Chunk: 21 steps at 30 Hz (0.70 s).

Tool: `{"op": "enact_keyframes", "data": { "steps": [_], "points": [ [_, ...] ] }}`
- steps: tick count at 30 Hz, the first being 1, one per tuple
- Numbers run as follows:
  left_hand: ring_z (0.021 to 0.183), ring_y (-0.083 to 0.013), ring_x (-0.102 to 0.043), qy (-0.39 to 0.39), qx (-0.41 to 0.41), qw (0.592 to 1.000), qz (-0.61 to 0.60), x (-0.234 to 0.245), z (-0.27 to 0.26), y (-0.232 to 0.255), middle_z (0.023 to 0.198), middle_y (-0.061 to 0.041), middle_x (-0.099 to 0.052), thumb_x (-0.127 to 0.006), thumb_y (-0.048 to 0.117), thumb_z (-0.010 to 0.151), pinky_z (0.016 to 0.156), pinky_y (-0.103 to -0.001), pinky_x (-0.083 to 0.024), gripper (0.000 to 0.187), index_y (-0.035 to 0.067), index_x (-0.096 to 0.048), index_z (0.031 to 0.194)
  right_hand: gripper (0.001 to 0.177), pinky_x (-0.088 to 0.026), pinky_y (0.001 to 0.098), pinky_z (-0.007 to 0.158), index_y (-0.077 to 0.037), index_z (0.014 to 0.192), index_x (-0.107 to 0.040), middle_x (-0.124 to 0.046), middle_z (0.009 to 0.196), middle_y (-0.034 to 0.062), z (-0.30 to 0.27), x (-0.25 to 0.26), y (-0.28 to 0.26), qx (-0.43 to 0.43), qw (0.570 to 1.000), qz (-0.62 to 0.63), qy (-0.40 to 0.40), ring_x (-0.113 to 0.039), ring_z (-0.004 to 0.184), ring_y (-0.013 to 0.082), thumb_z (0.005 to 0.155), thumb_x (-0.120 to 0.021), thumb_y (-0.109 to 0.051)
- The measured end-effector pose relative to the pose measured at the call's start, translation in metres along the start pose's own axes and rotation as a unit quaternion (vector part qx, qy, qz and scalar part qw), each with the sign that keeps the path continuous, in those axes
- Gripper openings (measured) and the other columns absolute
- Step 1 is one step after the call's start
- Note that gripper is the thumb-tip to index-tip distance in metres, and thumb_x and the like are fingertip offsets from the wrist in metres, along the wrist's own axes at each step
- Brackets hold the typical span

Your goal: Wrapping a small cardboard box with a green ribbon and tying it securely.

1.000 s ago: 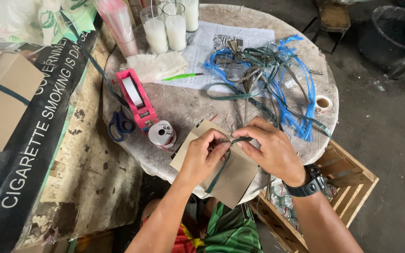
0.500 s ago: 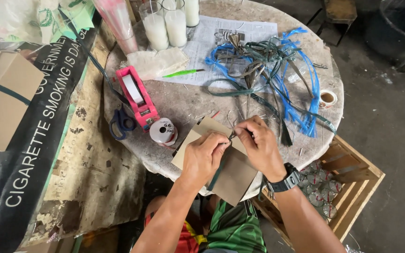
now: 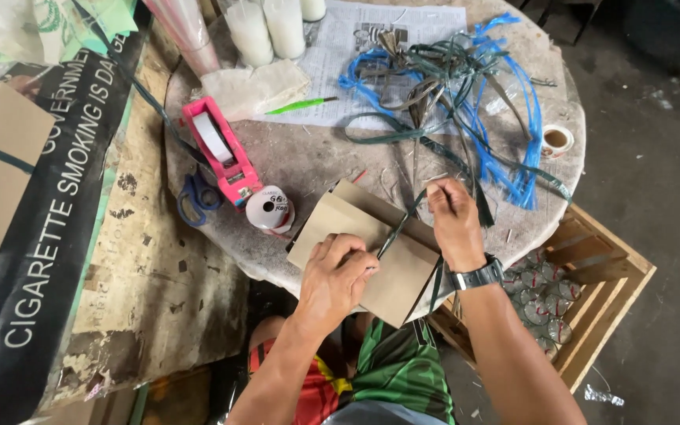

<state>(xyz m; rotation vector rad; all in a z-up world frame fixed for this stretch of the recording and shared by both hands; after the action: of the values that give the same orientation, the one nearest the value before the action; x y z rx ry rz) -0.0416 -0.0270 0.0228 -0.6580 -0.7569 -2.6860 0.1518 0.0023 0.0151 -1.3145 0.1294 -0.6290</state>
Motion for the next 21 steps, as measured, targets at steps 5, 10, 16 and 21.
{"op": "enact_keyframes", "data": {
  "steps": [5,10,16,21],
  "points": [
    [0.071,-0.0208,-0.051,-0.008,0.010,1.000,0.020,0.009,-0.007,-0.001,0.081,0.001,-0.049,-0.047,0.026,0.086,0.061,-0.030,-0.041,0.017,0.019,-0.056,0.074,0.017,-0.041,0.0218,0.056,-0.008,0.076,-0.058,-0.047,0.060,0.0033,0.007,-0.005,0.033,-0.075,0.996,0.041,0.005,-0.044,0.059,0.0109,0.088,-0.049,-0.015],
    [0.071,-0.0186,-0.049,-0.017,0.025,0.999,0.035,0.007,-0.006,0.000,0.076,0.004,-0.048,-0.046,0.028,0.086,0.060,-0.028,-0.039,0.018,0.020,-0.056,0.075,0.018,-0.051,0.0384,0.072,-0.010,0.078,-0.050,-0.047,0.071,0.0026,0.019,-0.003,0.086,-0.241,0.939,0.235,-0.073,-0.059,0.071,0.0171,0.091,-0.047,-0.023],
    [0.066,-0.0175,-0.051,-0.019,0.053,0.995,0.078,-0.008,0.004,-0.006,0.069,0.004,-0.047,-0.046,0.029,0.085,0.056,-0.028,-0.041,0.015,0.022,-0.056,0.077,0.017,-0.052,0.0289,0.060,-0.012,0.074,-0.050,-0.050,0.065,0.0011,0.020,0.003,0.091,-0.359,0.864,0.350,-0.046,-0.060,0.063,0.0174,0.089,-0.048,-0.021],
    [0.063,-0.0191,-0.053,-0.037,0.077,0.992,0.088,-0.010,0.005,-0.009,0.068,0.003,-0.048,-0.050,0.027,0.080,0.054,-0.030,-0.043,0.009,0.019,-0.054,0.080,0.015,-0.040,0.0212,0.048,-0.018,0.076,-0.050,-0.057,0.070,-0.0011,0.030,0.004,0.088,-0.336,0.886,0.310,-0.082,-0.061,0.063,0.0155,0.089,-0.047,-0.025]
  ]
}}
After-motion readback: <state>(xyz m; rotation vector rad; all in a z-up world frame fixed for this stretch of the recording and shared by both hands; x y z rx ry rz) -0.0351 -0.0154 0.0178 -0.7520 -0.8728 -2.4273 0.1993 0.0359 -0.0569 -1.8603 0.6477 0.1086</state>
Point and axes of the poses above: each hand's wrist, its own z-axis towards the middle knuckle, its own x-axis out of the back of the hand, y = z × x, the point moved 4 cm from there along z, towards the middle knuckle
